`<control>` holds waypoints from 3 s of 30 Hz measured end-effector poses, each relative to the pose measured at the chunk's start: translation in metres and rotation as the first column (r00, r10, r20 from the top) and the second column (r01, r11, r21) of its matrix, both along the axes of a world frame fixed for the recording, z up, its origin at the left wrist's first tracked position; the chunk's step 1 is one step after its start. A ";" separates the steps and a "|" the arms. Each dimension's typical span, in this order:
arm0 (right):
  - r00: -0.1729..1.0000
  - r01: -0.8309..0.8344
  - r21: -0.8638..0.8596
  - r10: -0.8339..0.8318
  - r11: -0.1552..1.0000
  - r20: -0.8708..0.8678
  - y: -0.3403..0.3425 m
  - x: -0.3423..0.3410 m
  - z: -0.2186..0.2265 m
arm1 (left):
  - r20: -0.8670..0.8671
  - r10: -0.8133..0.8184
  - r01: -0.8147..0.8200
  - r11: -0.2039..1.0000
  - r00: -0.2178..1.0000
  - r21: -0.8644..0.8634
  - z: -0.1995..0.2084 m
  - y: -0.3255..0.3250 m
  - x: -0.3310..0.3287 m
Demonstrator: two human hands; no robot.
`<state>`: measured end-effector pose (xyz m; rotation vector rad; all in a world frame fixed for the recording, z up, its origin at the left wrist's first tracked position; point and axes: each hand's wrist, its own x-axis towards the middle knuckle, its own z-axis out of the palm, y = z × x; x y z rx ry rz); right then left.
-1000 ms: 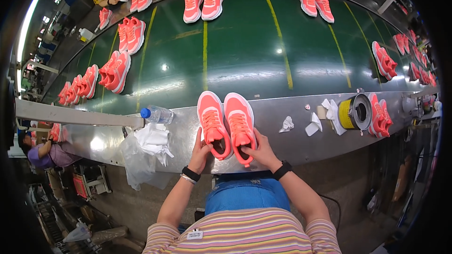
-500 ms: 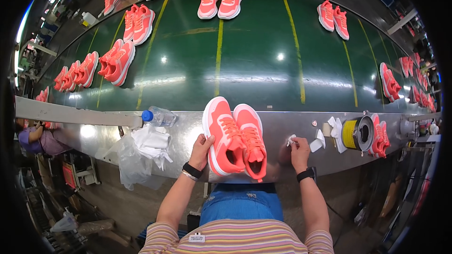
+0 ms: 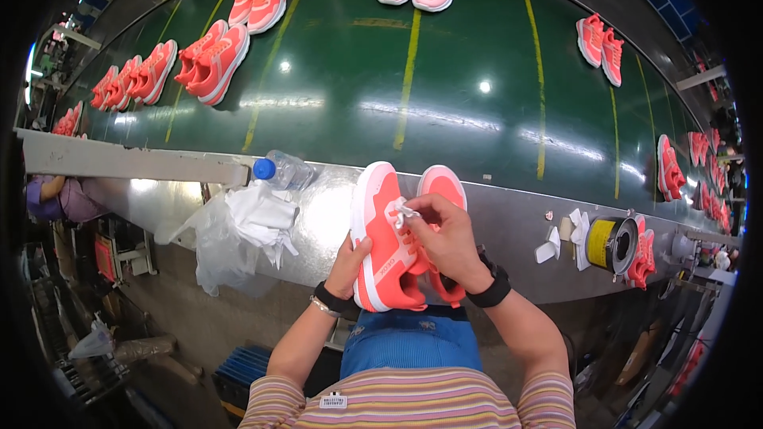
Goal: Inspecting and cleaning shoes on a production line conveyor.
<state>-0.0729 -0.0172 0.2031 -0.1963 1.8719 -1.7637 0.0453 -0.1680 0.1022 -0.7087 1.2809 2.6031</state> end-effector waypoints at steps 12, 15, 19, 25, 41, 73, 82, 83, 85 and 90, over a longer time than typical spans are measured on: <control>0.891 -0.279 0.335 0.373 0.900 -0.258 -0.047 0.053 -0.044 | 0.281 -0.005 0.028 0.997 0.960 -0.075 0.052 0.009 0.076; 0.761 -0.415 0.543 0.605 0.730 -0.232 -0.060 0.036 -0.057 | 0.310 -0.008 0.027 0.998 0.951 -0.057 0.049 0.010 0.077; 0.722 -0.430 0.535 0.633 0.727 -0.280 -0.072 0.024 -0.060 | 0.328 0.013 -0.010 1.000 0.944 -0.014 0.049 0.010 0.077; 0.694 -0.495 0.588 0.698 0.640 -0.175 -0.078 0.021 -0.061 | 0.310 0.012 -0.004 1.000 0.951 -0.027 0.046 0.009 0.076; 0.609 -0.591 0.527 0.766 0.611 -0.205 -0.082 0.017 -0.064 | 0.308 0.007 -0.020 0.999 0.951 0.038 0.039 0.004 0.081; 0.713 -0.453 0.456 0.618 0.766 -0.330 -0.075 0.035 -0.066 | 0.375 -0.011 -0.009 0.999 0.927 0.051 0.044 -0.001 0.081; 0.695 -0.475 0.481 0.650 0.736 -0.307 -0.072 0.036 -0.064 | 0.343 0.010 -0.026 0.999 0.939 0.042 0.041 0.003 0.082; 0.683 -0.527 0.472 0.683 0.707 -0.261 -0.070 0.038 -0.061 | 0.304 0.026 -0.034 0.999 0.952 0.021 0.041 0.004 0.082; 0.659 -0.606 0.462 0.734 0.648 -0.164 -0.069 0.037 -0.060 | 0.339 0.031 -0.053 0.997 0.940 0.054 0.040 0.005 0.083; 0.688 -0.428 0.479 0.620 0.767 -0.378 -0.072 0.034 -0.075 | 0.351 0.029 -0.047 0.998 0.936 0.044 0.039 0.006 0.084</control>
